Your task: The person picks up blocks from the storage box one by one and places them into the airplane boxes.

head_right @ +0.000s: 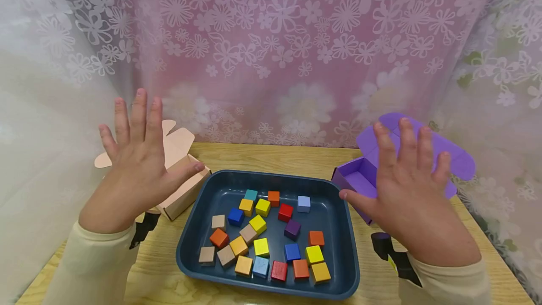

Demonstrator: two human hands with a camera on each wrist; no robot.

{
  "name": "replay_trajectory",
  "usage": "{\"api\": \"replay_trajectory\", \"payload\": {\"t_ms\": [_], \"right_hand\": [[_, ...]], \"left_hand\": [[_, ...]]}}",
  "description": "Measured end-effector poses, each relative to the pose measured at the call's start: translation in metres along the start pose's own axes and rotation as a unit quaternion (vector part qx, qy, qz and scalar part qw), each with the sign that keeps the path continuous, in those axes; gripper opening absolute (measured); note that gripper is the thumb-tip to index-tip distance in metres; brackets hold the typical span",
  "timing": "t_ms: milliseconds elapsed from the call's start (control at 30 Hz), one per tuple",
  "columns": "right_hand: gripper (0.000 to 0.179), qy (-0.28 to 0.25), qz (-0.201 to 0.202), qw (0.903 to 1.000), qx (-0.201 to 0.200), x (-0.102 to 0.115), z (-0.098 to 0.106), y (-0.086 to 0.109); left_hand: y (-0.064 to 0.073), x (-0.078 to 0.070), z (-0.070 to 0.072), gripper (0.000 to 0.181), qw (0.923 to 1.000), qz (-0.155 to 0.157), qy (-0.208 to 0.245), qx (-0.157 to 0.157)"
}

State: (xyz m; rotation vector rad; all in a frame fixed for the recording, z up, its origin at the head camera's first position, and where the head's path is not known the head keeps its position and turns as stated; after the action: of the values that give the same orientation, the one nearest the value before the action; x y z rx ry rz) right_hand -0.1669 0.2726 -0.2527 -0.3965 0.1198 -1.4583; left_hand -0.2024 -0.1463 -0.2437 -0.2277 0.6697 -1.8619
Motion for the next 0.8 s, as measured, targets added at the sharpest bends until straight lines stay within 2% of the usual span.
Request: {"api": "replay_trajectory", "payload": {"t_ms": [267, 433, 533, 667, 800], "right_hand": [[0.142, 0.007, 0.003, 0.9999, 0.008, 0.004, -0.002, 0.000], [0.141, 0.008, 0.021, 0.9997, 0.009, 0.007, -0.005, 0.001], [0.138, 0.014, 0.031, 0.9993, 0.011, 0.011, -0.011, 0.000], [0.132, 0.006, 0.045, 0.9982, 0.039, 0.018, -0.022, -0.003], [0.126, 0.006, 0.052, 0.9954, 0.081, 0.027, -0.035, -0.006]], "left_hand": [[0.000, 0.000, -0.005, 0.141, 0.9996, 0.002, 0.009, 0.026], [-0.002, -0.002, -0.017, 0.126, 0.9975, -0.002, 0.015, 0.069], [-0.003, -0.004, -0.030, 0.117, 0.9943, -0.012, 0.015, 0.105], [-0.002, -0.008, -0.054, 0.104, 0.9859, -0.022, 0.006, 0.166], [0.006, -0.009, -0.084, 0.083, 0.9658, -0.010, 0.002, 0.259]]}}
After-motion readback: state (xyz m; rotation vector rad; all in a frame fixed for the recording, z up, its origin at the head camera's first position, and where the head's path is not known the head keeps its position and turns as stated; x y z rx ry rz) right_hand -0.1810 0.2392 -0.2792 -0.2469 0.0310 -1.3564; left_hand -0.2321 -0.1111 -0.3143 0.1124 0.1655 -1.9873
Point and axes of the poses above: each hand's wrist, its own y-axis away from the middle knuckle, its own z-axis out of the back of the hand, x = y × z, the point moved 6 cm from there along -y, towards the middle knuckle, and after that the axes turned 1 degree about -z, right-handed, at the moved point
